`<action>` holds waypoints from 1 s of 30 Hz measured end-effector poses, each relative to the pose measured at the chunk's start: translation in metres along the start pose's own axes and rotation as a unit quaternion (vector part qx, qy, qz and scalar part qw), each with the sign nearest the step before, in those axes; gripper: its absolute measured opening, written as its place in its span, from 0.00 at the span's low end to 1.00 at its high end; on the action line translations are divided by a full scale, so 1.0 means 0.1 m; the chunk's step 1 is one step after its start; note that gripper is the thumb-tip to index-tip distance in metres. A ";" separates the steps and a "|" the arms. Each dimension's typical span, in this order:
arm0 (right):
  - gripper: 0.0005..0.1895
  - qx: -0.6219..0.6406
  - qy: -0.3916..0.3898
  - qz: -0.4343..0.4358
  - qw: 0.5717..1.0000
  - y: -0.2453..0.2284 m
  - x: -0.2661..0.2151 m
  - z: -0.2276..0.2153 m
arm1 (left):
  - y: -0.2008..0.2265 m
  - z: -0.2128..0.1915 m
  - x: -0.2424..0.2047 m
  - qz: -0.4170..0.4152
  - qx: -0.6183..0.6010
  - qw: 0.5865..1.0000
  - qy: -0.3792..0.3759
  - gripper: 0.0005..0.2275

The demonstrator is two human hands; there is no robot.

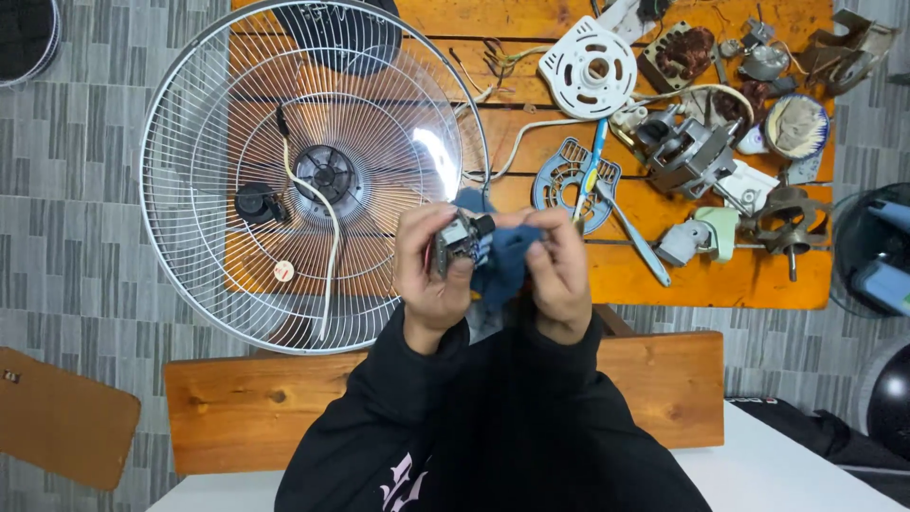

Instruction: The person cleans a small electrical component with a blue cloth, wiping its surfaces thoroughly. They then use a metal tool to scrape or clean specific parts of the component while holding it in their other hand.

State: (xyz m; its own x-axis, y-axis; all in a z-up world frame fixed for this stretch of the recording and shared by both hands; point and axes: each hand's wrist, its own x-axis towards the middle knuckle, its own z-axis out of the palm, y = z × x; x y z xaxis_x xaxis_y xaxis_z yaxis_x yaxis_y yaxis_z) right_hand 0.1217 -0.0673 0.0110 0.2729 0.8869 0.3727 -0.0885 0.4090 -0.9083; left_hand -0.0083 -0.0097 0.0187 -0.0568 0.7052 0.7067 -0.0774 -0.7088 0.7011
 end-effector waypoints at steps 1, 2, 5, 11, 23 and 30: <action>0.12 0.000 0.002 0.002 1.000 0.02 -0.04 -0.09 | -0.01 -0.02 -0.01 -0.002 0.000 1.000 -0.002 0.21; 0.11 -0.033 -0.023 0.012 0.999 0.04 -0.09 -0.17 | -0.02 -0.04 -0.02 0.011 0.015 1.000 0.005 0.22; 0.10 -0.087 -0.066 0.019 0.994 -0.02 -0.14 -0.31 | -0.10 -0.08 -0.03 0.049 0.052 0.997 0.024 0.22; 0.08 -0.139 -0.126 0.018 0.982 -0.32 -0.05 -0.21 | -0.07 0.08 -0.10 0.010 -0.023 0.998 0.052 0.22; 0.16 -0.084 0.234 -0.140 0.959 -0.10 -0.20 -0.10 | 0.04 0.26 -0.17 -0.026 -0.149 0.985 -0.085 0.19; 0.14 -0.099 0.127 -0.074 0.984 -0.30 -0.11 0.08 | 0.02 0.15 -0.23 0.007 -0.102 0.988 -0.116 0.19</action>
State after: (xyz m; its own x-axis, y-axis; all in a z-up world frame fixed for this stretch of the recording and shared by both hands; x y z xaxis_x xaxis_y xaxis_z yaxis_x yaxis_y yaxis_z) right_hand 0.1138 -0.0874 0.0363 0.5021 0.7276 0.4674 0.1523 0.4576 -0.8760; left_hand 0.0081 -0.0277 0.0050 0.1694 0.6566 0.7350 -0.2794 -0.6832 0.6747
